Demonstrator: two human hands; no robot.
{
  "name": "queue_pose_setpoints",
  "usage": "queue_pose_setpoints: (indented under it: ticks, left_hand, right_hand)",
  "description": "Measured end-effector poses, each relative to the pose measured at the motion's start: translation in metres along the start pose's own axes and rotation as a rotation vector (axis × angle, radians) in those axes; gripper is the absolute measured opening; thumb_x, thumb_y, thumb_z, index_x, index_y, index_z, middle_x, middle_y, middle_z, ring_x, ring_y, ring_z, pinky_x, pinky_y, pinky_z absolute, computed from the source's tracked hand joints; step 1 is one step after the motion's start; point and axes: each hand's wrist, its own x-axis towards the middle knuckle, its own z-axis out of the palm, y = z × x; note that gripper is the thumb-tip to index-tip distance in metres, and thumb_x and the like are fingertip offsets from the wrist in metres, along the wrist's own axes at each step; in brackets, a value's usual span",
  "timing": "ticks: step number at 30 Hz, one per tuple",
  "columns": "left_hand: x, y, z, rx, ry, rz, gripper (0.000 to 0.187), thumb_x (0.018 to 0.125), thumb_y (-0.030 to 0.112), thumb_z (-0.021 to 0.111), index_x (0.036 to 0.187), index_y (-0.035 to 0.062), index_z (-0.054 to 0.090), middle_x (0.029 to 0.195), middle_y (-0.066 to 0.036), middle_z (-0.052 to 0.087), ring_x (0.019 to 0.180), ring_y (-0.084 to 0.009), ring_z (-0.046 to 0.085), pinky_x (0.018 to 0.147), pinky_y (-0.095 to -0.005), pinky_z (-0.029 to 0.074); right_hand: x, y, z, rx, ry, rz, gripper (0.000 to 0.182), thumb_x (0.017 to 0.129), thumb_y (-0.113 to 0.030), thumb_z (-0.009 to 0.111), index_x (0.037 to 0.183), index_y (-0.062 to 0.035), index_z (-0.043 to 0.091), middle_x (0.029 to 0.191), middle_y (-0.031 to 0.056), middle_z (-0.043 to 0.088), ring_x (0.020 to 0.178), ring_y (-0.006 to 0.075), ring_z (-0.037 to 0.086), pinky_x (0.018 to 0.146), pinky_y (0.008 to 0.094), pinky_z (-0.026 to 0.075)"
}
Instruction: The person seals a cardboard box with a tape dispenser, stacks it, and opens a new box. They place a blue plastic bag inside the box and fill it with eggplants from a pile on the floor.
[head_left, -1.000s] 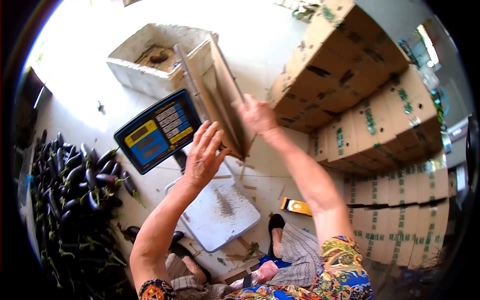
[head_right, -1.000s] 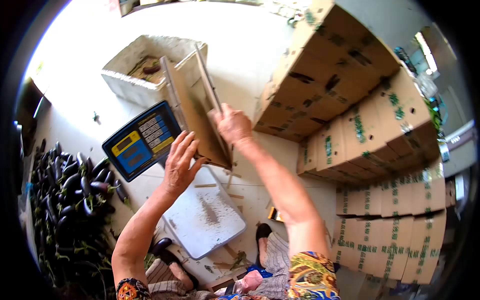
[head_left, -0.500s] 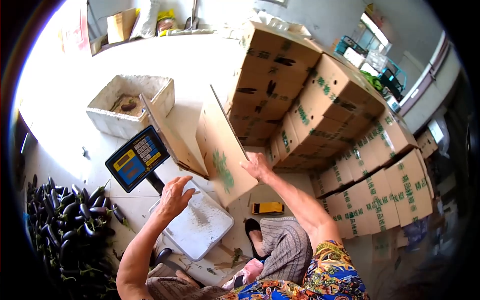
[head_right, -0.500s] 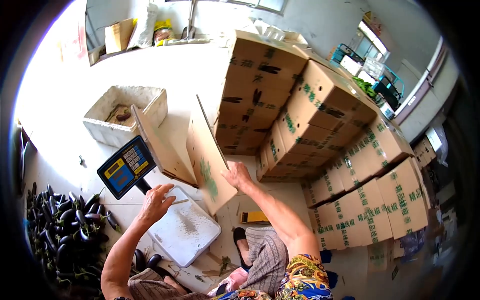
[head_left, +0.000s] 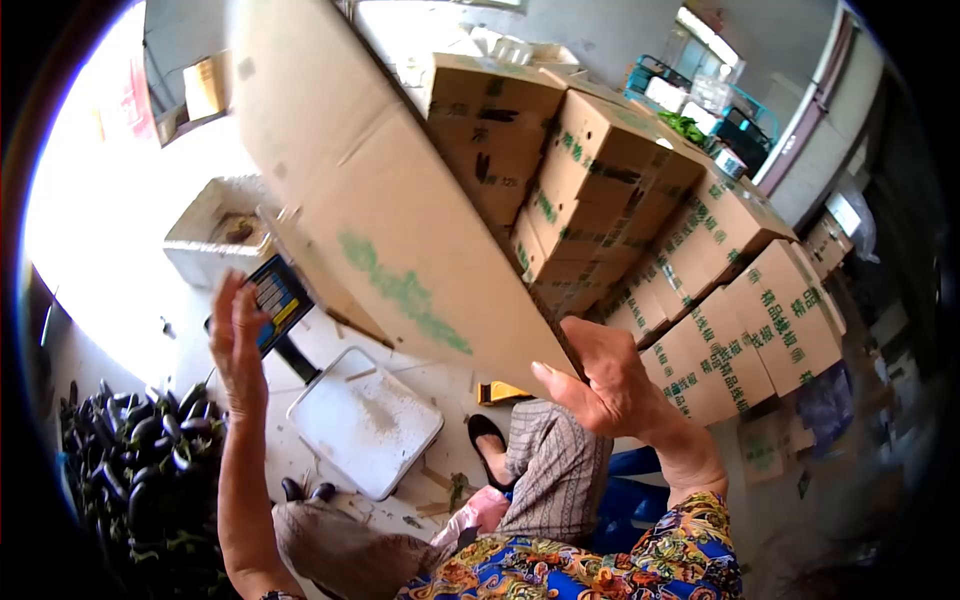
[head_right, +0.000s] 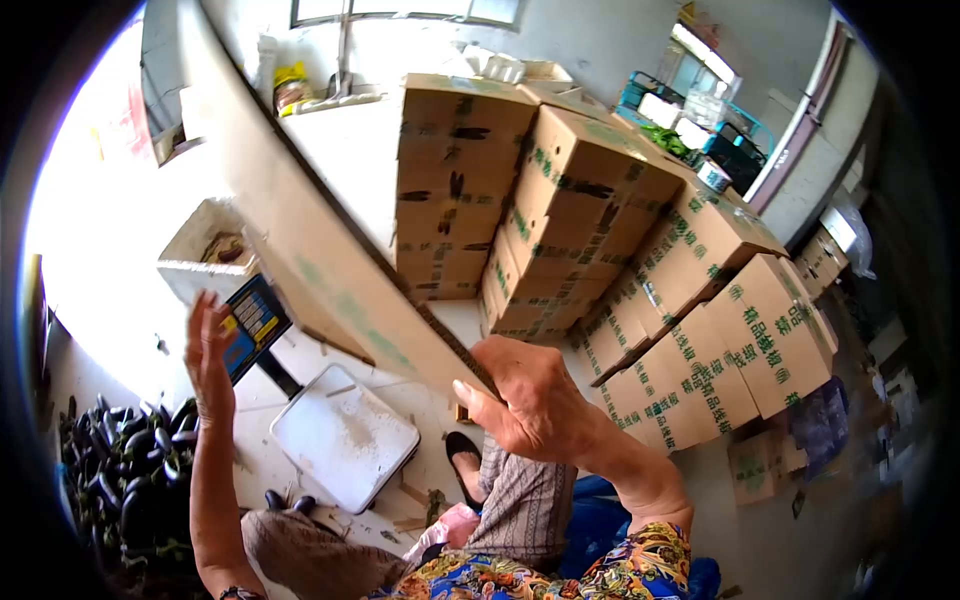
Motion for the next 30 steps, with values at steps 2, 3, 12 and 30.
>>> queue_pose_setpoints:
  ticks: [2,3,12,30]
  left_hand:
    - [0.003,0.026,-0.024,-0.051,0.104,0.068,0.062,0.1,0.048,0.046,0.145,0.0048,0.042,0.144,-0.015,0.047,0.127,-0.0267,0.05,0.099,-0.0406,0.045]
    - [0.004,0.033,-0.041,-0.056,0.155,0.109,0.062,0.102,0.046,0.043,0.148,0.0056,0.036,0.148,-0.016,0.042,0.135,-0.0282,0.044,0.107,-0.0446,0.04]
    - [-0.039,-0.01,-0.113,-0.061,0.201,-0.298,0.097,0.087,0.062,0.059,0.154,0.0048,0.02,0.156,-0.024,0.026,0.144,-0.0316,0.03,0.114,-0.0434,0.029]
    - [-0.056,-0.078,-0.126,-0.075,-0.1,-0.512,0.11,0.077,0.047,0.077,0.154,0.0022,0.014,0.151,-0.022,0.032,0.127,-0.032,0.051,0.098,-0.0426,0.051]
  right_hand:
    - [-0.002,-0.023,0.001,0.071,-0.112,-0.058,0.016,0.08,-0.007,0.066,0.085,0.0014,0.054,0.073,0.0184,0.054,0.065,0.0385,0.057,0.057,0.0418,0.048]
    - [-0.003,-0.033,0.006,0.112,-0.187,-0.089,0.016,0.078,-0.006,0.066,0.085,0.0011,0.054,0.073,0.018,0.054,0.066,0.038,0.057,0.058,0.0422,0.048]
    - [-0.037,-0.02,0.13,0.105,-0.583,-0.12,0.023,0.078,-0.009,0.059,0.097,0.0026,0.056,0.081,0.0213,0.062,0.077,0.0396,0.063,0.071,0.0464,0.052]
    - [-0.042,0.028,0.219,0.808,-0.86,0.419,0.067,0.098,-0.052,0.05,0.141,-0.0008,0.045,0.135,0.0213,0.053,0.126,0.0313,0.051,0.105,0.0381,0.039]
